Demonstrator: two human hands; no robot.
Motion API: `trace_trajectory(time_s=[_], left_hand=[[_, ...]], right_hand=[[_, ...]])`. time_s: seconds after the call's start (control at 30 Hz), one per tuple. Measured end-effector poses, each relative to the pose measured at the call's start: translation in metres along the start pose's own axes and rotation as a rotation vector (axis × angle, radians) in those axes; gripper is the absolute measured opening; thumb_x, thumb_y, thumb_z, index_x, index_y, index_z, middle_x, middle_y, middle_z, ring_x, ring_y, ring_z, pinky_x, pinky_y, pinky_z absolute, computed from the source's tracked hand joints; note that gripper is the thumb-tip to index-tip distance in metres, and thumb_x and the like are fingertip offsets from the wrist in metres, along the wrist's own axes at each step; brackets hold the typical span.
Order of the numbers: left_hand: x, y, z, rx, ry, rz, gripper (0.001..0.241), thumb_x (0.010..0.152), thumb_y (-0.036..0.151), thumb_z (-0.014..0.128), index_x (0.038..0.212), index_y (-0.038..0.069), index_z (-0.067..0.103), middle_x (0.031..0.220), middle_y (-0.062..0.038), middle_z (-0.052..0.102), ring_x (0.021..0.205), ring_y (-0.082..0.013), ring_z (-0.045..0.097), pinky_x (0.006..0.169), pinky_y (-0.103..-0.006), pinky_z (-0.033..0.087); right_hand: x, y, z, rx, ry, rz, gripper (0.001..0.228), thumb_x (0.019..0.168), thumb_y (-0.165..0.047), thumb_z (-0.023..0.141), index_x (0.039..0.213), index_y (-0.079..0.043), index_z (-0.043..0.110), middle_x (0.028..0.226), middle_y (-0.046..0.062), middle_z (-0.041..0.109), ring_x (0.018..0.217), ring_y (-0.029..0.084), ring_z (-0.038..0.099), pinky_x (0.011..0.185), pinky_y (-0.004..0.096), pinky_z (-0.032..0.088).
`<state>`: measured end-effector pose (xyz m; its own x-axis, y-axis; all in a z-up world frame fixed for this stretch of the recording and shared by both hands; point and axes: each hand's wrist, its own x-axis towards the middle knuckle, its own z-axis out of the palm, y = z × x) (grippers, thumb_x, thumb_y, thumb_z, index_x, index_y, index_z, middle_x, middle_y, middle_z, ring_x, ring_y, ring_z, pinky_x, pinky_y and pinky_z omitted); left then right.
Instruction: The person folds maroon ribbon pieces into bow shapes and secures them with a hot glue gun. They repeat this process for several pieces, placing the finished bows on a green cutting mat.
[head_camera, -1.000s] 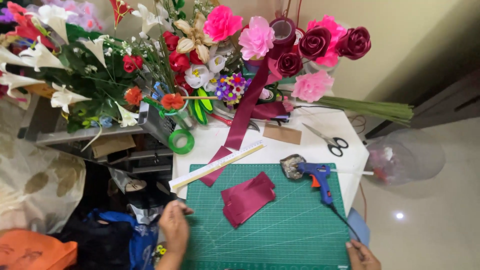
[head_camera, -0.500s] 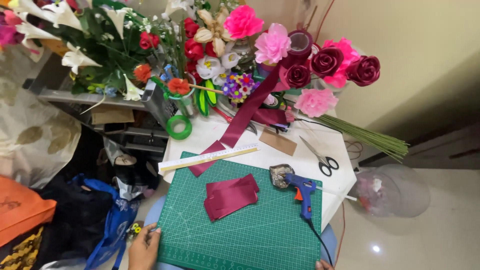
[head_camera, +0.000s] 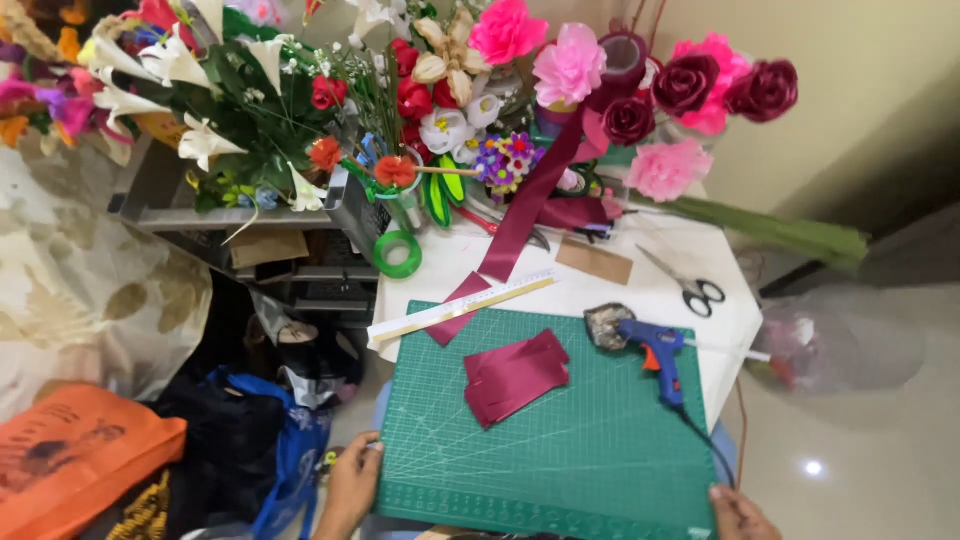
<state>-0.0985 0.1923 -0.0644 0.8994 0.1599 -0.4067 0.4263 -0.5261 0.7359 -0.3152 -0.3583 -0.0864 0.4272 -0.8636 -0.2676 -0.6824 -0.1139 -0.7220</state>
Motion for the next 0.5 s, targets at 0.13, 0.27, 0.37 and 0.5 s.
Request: trace_trajectory(time_s=[0.13,0.27,0.37,0.5], left_hand=[[-0.003,0.001,-0.006,-0.017,-0.043,0.059,0.029,0.095,0.029,0.053,0.116,0.018,0.072,0.088,-0.005,0.08,0.082,-0.0157,0.072,0.077,-0.0291,0.051],[-0.017,0.002,-0.009,-0.017,0.012,0.109,0.031,0.097,0.028,0.052,0.12,0.017,0.07,0.097,-0.006,0.078,0.09,-0.0176,0.069,0.083,-0.0313,0.05],[-0.026,-0.006,-0.004,-0.022,0.037,0.096,0.033,0.098,0.03,0.051,0.123,0.017,0.069,0.106,-0.007,0.077,0.099,-0.0195,0.068,0.089,-0.0322,0.05],[-0.055,0.002,-0.004,-0.097,0.032,0.077,0.035,0.1,0.028,0.05,0.126,0.012,0.068,0.114,-0.008,0.074,0.108,-0.0201,0.064,0.095,-0.0328,0.048]], right_hand=[[-0.051,-0.074,-0.009,0.271,0.063,0.079,0.029,0.094,-0.015,0.079,0.115,0.003,0.078,0.087,0.021,0.075,0.08,0.022,0.066,0.078,0.03,0.051],[-0.056,-0.057,-0.016,0.253,-0.058,0.125,0.032,0.096,-0.016,0.075,0.12,0.004,0.076,0.096,0.023,0.076,0.088,0.025,0.066,0.079,0.037,0.053],[-0.056,-0.059,-0.024,0.222,-0.116,0.093,0.033,0.098,-0.016,0.072,0.123,0.006,0.075,0.104,0.023,0.075,0.094,0.027,0.067,0.084,0.039,0.053],[-0.076,-0.091,-0.041,0.181,-0.155,0.025,0.035,0.098,-0.017,0.068,0.125,0.006,0.071,0.119,0.021,0.073,0.112,0.026,0.066,0.101,0.037,0.05]])
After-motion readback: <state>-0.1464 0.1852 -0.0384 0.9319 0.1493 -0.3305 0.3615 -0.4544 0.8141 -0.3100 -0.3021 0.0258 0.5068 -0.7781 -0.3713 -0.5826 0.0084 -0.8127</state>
